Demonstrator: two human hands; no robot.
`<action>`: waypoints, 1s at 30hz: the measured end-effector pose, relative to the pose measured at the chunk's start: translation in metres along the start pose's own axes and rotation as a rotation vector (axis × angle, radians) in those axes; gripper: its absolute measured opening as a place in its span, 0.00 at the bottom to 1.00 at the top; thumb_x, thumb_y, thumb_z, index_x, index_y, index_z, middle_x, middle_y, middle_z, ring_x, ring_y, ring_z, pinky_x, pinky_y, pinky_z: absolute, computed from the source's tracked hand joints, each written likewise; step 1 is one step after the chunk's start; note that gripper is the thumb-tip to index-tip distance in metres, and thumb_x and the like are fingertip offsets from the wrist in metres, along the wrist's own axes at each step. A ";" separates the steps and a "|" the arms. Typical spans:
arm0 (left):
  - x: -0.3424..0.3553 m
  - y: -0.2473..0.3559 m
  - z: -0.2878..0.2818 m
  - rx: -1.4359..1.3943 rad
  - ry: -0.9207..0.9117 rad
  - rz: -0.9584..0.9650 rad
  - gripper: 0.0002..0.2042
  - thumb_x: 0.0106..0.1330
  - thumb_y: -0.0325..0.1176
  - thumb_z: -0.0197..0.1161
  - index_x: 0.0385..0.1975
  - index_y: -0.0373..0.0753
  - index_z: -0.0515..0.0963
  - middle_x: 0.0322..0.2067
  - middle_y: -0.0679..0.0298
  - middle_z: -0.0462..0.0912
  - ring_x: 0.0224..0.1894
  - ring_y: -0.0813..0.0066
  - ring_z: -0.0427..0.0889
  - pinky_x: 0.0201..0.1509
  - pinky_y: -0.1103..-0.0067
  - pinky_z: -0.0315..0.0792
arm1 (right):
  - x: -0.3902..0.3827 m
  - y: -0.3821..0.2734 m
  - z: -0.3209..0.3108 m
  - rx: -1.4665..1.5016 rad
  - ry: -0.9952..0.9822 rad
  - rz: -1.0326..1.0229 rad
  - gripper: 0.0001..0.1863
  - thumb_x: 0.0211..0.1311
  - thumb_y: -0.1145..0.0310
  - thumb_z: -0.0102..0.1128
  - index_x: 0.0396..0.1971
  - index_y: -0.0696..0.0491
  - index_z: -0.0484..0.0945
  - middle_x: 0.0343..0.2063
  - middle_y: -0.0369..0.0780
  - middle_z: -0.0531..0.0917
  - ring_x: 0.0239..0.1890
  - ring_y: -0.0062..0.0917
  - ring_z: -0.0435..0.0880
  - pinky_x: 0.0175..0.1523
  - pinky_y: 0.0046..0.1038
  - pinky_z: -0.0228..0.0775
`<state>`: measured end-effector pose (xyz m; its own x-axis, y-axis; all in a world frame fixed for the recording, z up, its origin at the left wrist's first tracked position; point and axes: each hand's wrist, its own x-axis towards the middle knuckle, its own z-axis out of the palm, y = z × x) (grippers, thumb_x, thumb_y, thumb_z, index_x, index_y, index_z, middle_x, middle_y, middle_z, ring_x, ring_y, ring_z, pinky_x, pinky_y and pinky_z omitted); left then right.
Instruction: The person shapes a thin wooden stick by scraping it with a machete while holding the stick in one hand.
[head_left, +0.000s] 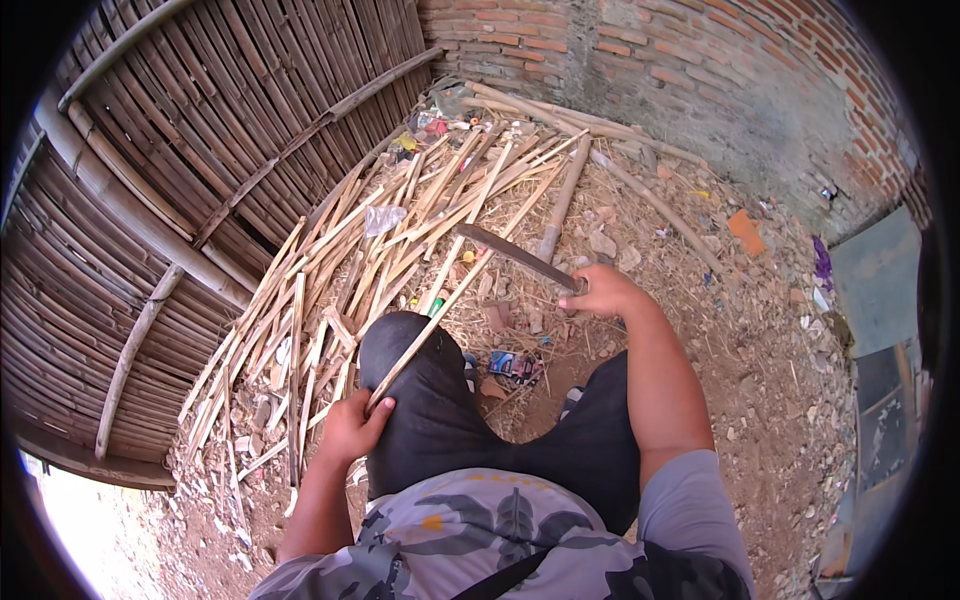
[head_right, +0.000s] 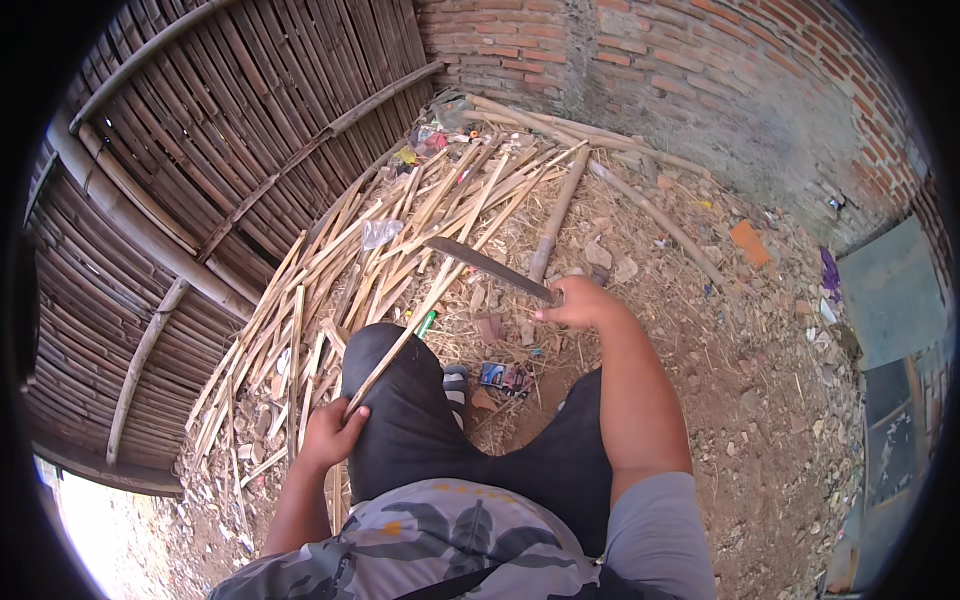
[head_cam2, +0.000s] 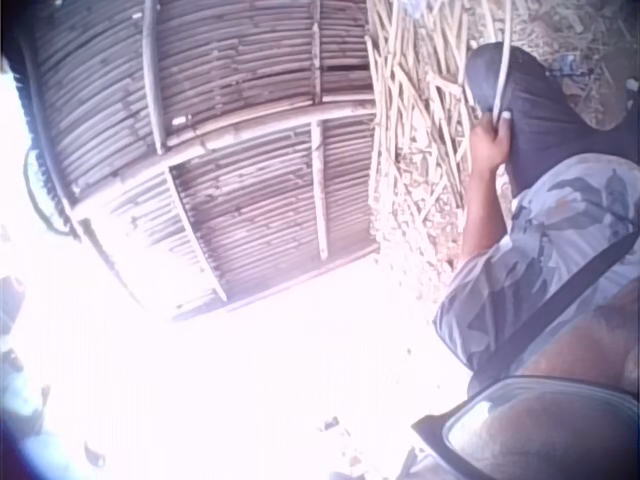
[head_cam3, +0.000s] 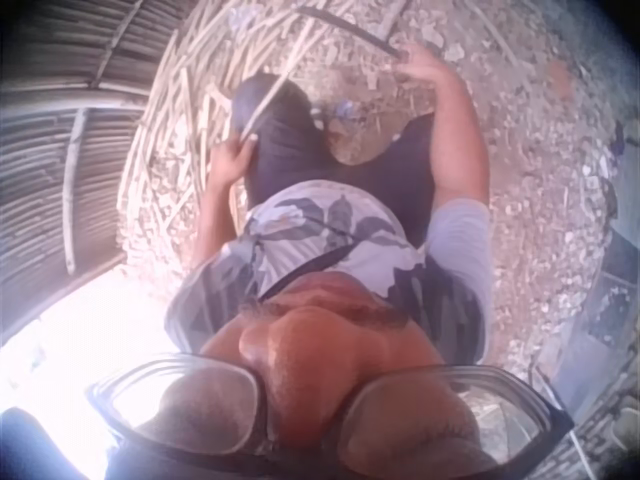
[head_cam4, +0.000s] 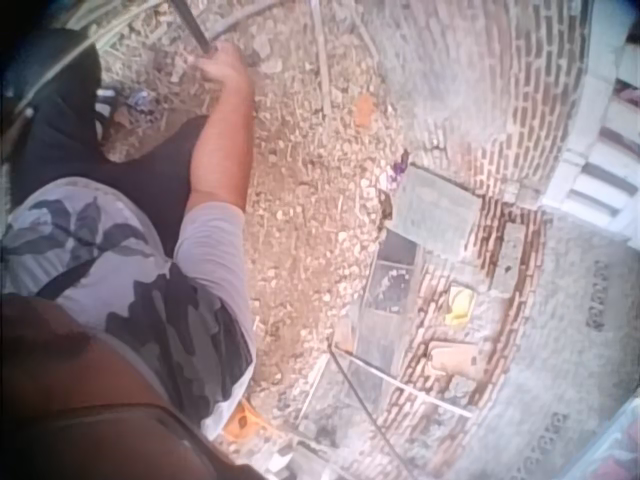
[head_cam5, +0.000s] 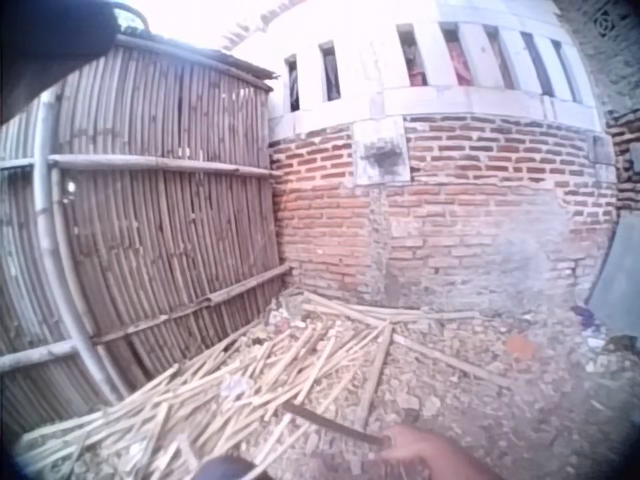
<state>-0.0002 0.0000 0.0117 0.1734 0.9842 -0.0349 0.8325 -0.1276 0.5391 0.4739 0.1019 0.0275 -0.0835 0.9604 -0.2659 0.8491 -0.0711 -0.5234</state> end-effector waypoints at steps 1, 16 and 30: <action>0.000 0.000 0.000 -0.001 0.005 0.006 0.25 0.69 0.53 0.65 0.23 0.35 0.74 0.18 0.48 0.78 0.24 0.44 0.81 0.30 0.61 0.72 | 0.000 0.001 0.000 0.002 -0.006 0.006 0.31 0.52 0.44 0.77 0.46 0.56 0.85 0.41 0.49 0.87 0.47 0.40 0.86 0.54 0.38 0.76; 0.000 -0.001 0.001 -0.001 0.011 -0.006 0.26 0.68 0.54 0.66 0.22 0.34 0.73 0.18 0.48 0.78 0.24 0.45 0.81 0.30 0.61 0.72 | 0.007 0.000 0.008 -0.002 0.008 -0.043 0.31 0.51 0.46 0.77 0.45 0.58 0.84 0.44 0.53 0.86 0.48 0.44 0.86 0.55 0.39 0.75; 0.002 -0.003 0.001 -0.037 -0.015 -0.009 0.25 0.69 0.52 0.65 0.23 0.33 0.73 0.17 0.49 0.75 0.22 0.51 0.76 0.28 0.62 0.69 | 0.004 -0.002 0.007 0.007 0.005 -0.041 0.29 0.52 0.47 0.76 0.41 0.59 0.84 0.39 0.51 0.87 0.44 0.43 0.86 0.52 0.39 0.76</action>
<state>-0.0019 0.0024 0.0092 0.1737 0.9834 -0.0524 0.8144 -0.1134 0.5692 0.4686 0.1037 0.0217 -0.1150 0.9640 -0.2399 0.8416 -0.0338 -0.5390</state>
